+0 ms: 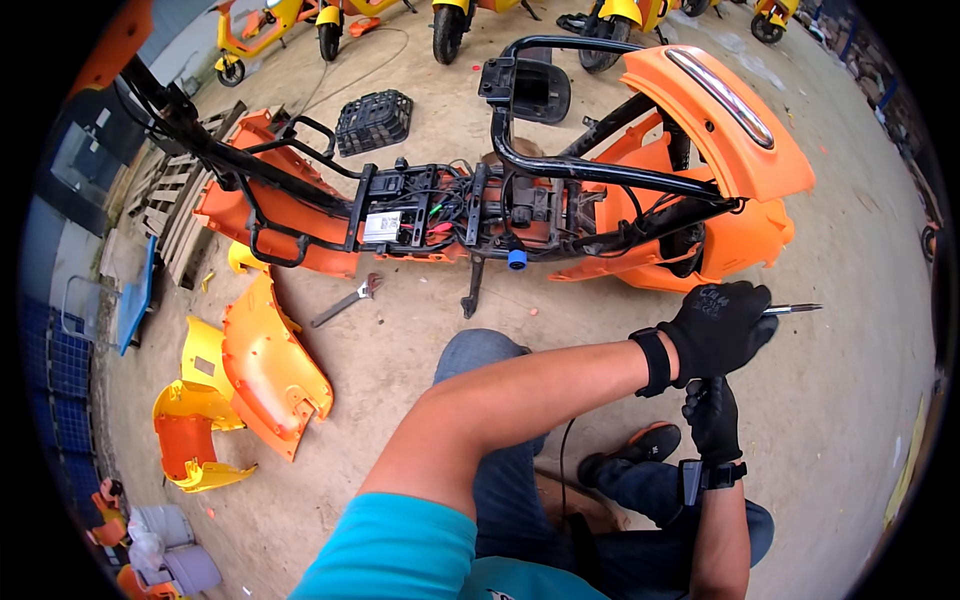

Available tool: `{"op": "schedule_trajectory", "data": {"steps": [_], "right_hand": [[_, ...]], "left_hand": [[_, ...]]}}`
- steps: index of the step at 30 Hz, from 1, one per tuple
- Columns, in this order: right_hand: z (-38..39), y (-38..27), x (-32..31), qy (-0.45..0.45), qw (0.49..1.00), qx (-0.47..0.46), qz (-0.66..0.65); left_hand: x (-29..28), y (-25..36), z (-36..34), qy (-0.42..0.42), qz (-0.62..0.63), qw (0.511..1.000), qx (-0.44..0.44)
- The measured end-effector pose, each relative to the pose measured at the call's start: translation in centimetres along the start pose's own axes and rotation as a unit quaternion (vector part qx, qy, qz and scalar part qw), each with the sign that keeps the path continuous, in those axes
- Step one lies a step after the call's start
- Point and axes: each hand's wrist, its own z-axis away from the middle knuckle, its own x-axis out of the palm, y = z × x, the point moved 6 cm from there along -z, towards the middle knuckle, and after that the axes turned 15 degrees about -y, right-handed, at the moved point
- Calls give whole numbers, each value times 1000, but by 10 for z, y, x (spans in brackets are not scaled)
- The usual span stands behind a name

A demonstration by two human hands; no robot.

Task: The person removes yellow plastic body panels from an electric scooter by hand and uses a tool to manipulate wire connections and internal components while sitting on the ground.

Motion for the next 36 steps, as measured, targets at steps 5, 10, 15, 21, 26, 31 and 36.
{"op": "schedule_trajectory", "data": {"steps": [5,10,15,21,26,31,36], "right_hand": [[0,6,6,18,998,51,11],[-1,16,2,38,995,75,-52],[-2,27,2,35,993,103,-35],[-5,39,2,24,993,109,-22],[-6,52,-23,4,992,94,86],[-6,42,7,-18,991,98,94],[-4,49,2,-4,993,112,34]], "left_hand": [[-51,30,-1,130,-68,986,73],[-94,28,-10,160,-58,982,85],[-130,30,-2,219,-48,968,113],[-150,12,6,301,-88,943,113],[-163,6,5,313,-152,936,61],[-172,5,11,308,-167,935,44],[-174,5,10,334,-155,927,72]]}}
